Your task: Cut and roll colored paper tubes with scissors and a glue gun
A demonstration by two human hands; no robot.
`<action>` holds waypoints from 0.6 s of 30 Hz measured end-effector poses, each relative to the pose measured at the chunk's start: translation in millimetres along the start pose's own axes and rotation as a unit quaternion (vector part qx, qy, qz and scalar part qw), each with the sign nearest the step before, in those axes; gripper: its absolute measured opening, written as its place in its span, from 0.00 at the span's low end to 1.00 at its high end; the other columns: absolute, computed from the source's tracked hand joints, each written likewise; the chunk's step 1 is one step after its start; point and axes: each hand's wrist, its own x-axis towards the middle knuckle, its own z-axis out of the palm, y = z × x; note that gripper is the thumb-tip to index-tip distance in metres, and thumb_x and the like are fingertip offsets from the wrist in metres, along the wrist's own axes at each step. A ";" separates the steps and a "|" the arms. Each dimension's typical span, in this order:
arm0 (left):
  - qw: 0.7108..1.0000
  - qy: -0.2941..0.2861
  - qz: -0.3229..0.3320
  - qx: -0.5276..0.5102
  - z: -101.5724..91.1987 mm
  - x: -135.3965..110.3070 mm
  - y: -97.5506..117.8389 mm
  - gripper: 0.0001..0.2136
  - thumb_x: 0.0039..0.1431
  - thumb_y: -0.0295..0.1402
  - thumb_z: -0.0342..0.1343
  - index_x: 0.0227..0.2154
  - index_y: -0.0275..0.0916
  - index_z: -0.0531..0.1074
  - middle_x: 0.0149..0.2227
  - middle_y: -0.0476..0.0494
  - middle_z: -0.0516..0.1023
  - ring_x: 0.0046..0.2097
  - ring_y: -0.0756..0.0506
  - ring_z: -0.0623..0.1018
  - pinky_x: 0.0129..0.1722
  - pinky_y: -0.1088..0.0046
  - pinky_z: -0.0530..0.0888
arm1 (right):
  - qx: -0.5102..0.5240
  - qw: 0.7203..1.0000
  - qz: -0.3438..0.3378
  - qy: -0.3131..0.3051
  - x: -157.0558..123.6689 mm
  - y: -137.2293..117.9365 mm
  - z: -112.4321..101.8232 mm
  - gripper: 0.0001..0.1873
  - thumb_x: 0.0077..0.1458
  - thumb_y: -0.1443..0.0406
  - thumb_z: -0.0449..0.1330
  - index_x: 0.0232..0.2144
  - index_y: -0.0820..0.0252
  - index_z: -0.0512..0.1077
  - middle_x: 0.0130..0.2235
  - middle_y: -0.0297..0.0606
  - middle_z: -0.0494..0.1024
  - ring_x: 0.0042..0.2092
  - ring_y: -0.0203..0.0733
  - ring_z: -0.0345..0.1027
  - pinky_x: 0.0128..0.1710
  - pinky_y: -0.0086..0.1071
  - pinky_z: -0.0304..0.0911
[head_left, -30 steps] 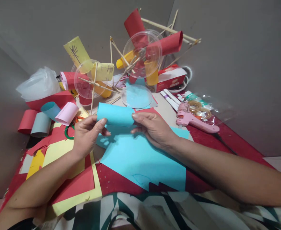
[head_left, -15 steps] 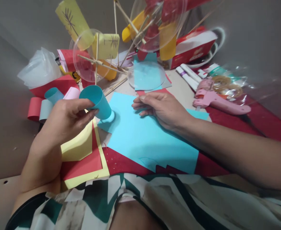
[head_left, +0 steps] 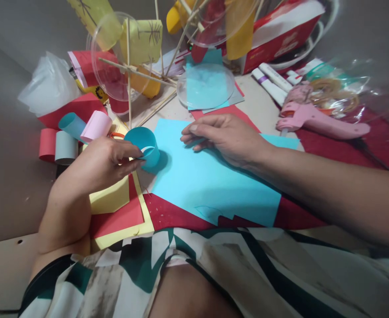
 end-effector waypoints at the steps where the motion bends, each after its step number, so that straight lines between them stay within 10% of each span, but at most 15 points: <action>1: 1.000 -0.011 -0.005 -0.009 -1.3 -0.1 -0.7 0.10 0.65 0.31 0.54 0.29 0.37 0.76 0.25 0.49 0.75 0.26 0.51 0.70 0.28 0.74 0.64 | -0.005 1.000 0.000 -0.003 0.0 -0.1 -0.2 0.09 0.61 0.69 0.63 0.29 0.63 0.81 0.33 0.41 0.85 0.35 0.37 0.79 0.29 0.25 0.70; 7: 0.997 -0.070 -0.027 -0.027 -8.5 -1.9 1.8 0.11 0.66 0.31 0.54 0.29 0.34 0.76 0.24 0.49 0.73 0.26 0.52 0.67 0.27 0.76 0.62 | -0.129 0.988 -0.058 -0.059 -4.9 1.2 -1.3 0.07 0.59 0.66 0.63 0.36 0.60 0.83 0.41 0.43 0.86 0.43 0.45 0.80 0.41 0.36 0.74; 18: 0.992 -0.081 -0.021 -0.097 -7.0 1.3 -21.1 0.17 0.64 0.38 0.59 0.20 0.40 0.67 0.18 0.53 0.63 0.21 0.52 0.62 0.20 0.75 0.59 | -0.389 0.856 -0.295 -0.167 -2.6 28.3 -7.2 0.14 0.61 0.62 0.60 0.46 0.55 0.82 0.47 0.42 0.85 0.51 0.50 0.77 0.54 0.46 0.69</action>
